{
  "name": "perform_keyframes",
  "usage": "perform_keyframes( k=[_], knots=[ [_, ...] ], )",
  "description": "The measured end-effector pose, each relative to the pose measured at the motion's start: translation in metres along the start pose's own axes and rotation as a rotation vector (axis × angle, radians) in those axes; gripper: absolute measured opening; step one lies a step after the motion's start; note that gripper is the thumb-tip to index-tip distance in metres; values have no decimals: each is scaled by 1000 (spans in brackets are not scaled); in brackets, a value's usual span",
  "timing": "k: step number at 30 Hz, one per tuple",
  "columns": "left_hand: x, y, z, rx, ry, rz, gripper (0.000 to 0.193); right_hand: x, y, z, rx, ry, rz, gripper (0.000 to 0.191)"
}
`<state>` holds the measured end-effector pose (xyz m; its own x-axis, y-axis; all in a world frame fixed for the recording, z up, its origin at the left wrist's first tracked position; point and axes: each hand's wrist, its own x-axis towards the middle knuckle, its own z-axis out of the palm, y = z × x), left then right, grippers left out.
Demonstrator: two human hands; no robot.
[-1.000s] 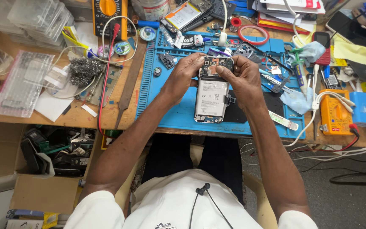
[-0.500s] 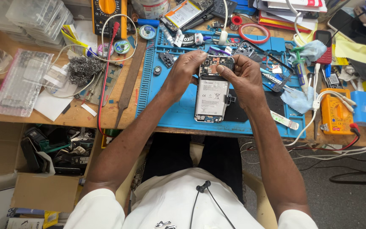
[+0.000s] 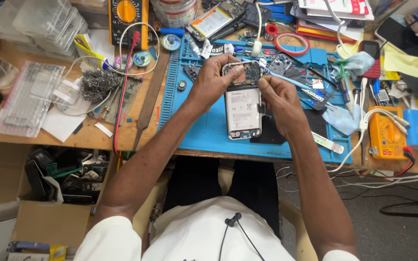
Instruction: The person disassembles a smartphone on a blue repair mat, prying open the casing and lifting out the battery. They brush the internal components with a toothbrush, apply liquid from a small bottle, and continue manipulating the battery and internal parts by hand.
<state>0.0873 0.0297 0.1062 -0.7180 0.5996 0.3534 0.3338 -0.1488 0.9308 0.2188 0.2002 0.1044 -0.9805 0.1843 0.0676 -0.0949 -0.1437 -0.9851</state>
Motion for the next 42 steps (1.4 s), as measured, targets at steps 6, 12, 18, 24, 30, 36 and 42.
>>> perform_keyframes(
  k=[6,12,18,24,30,36,42],
  knots=[
    [-1,-17,-3,-233,42,-49,13,-23,5,-14,205,-106,172,38],
    [-9,0,-4,-341,114,-202,20,-28,8,-12,161,-122,95,44],
    [-56,11,6,-475,12,-485,30,-31,9,-7,264,-50,55,46],
    [-76,1,14,-333,-55,-284,30,-32,14,-9,184,-44,100,43],
    [-77,3,19,-285,-2,-289,28,-39,14,-8,-48,-24,22,37],
    [-87,9,30,-299,-75,-398,49,-42,10,0,6,-27,48,40],
    [-90,15,33,-332,-93,-385,51,-52,9,8,-44,-26,83,51]
  ],
)
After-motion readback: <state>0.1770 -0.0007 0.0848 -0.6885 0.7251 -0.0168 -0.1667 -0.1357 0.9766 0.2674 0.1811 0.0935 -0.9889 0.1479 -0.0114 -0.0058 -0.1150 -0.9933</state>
